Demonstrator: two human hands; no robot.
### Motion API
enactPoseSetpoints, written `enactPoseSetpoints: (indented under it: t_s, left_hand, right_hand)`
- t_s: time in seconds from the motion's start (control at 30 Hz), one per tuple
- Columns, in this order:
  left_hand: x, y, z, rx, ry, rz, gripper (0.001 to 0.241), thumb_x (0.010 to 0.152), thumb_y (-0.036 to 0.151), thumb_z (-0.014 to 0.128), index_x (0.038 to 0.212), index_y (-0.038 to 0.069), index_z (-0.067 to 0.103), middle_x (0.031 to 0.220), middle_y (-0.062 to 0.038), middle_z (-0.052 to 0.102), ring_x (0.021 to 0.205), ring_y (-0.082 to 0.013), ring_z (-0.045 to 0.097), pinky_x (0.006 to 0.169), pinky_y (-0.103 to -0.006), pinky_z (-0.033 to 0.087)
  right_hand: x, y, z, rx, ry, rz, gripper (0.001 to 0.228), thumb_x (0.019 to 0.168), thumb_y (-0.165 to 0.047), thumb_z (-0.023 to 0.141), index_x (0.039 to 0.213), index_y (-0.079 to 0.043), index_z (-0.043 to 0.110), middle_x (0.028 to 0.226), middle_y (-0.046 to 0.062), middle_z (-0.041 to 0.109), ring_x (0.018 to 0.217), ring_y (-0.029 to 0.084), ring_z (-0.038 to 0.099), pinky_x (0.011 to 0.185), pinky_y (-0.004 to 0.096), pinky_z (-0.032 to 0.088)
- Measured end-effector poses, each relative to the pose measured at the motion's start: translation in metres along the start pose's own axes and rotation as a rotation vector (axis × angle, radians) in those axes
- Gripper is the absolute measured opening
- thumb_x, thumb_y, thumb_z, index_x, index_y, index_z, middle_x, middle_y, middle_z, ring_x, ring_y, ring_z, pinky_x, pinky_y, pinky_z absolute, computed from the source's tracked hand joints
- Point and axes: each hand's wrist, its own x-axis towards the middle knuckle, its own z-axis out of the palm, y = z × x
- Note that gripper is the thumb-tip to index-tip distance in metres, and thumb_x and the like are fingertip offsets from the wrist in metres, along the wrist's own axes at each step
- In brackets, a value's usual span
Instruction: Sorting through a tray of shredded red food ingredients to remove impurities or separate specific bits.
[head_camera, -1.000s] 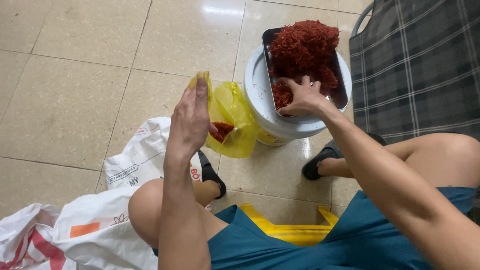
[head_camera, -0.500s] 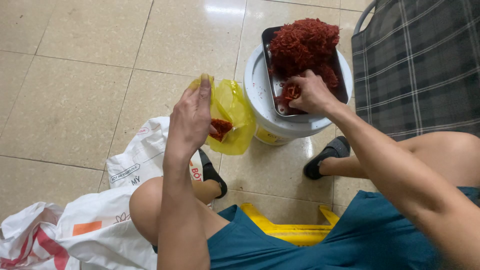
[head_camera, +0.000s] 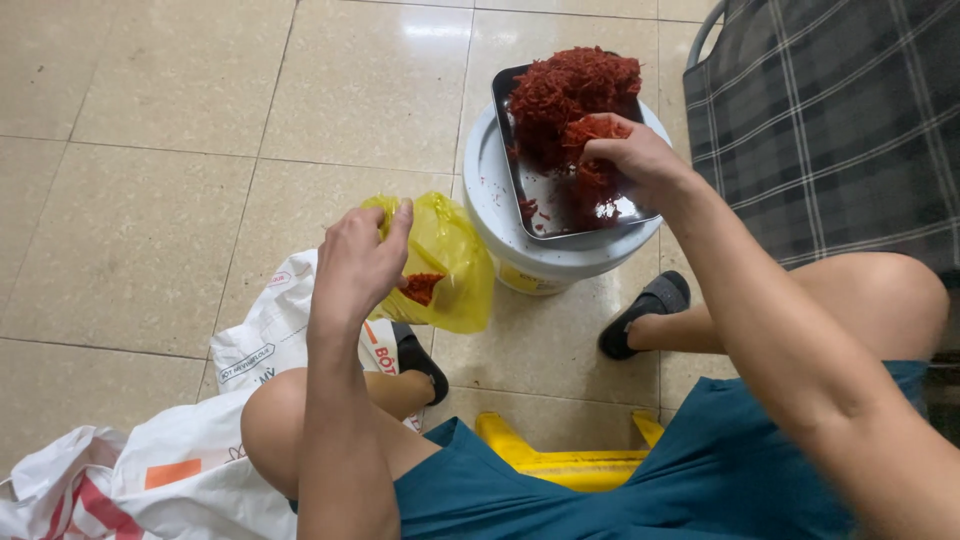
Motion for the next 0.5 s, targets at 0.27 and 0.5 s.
enactPoseSetpoints:
  t_s: [0.27,0.5]
  left_hand:
    - [-0.026,0.060,-0.029,0.016,-0.084,-0.094,0.084,0.104,0.058,0.025,0.139,-0.014,0.049,0.118,-0.028,0.063,0.098,-0.0334,0.061,0.111,-0.0535,0.037]
    - [-0.022,0.076,-0.041,-0.259,0.064,-0.155,0.094,0.091,0.068,0.020,0.146,-0.004,0.046,0.137,-0.020,0.057,0.078,-0.0310,0.077,0.069,-0.0352,0.067]
  right_hand:
    - [0.005,-0.025,-0.010,0.370,-0.020,0.246,0.036,0.068,-0.002,0.085,0.096,-0.014,0.066,0.101,0.010,0.066,0.099,0.027,0.067,0.084,0.047,0.058]
    - [-0.007,-0.066,0.019,0.480,-0.064,0.305,0.032,0.070,-0.001,0.081,0.094,-0.005,0.061,0.092,0.009,0.062,0.091,0.025,0.069,0.083,0.044,0.061]
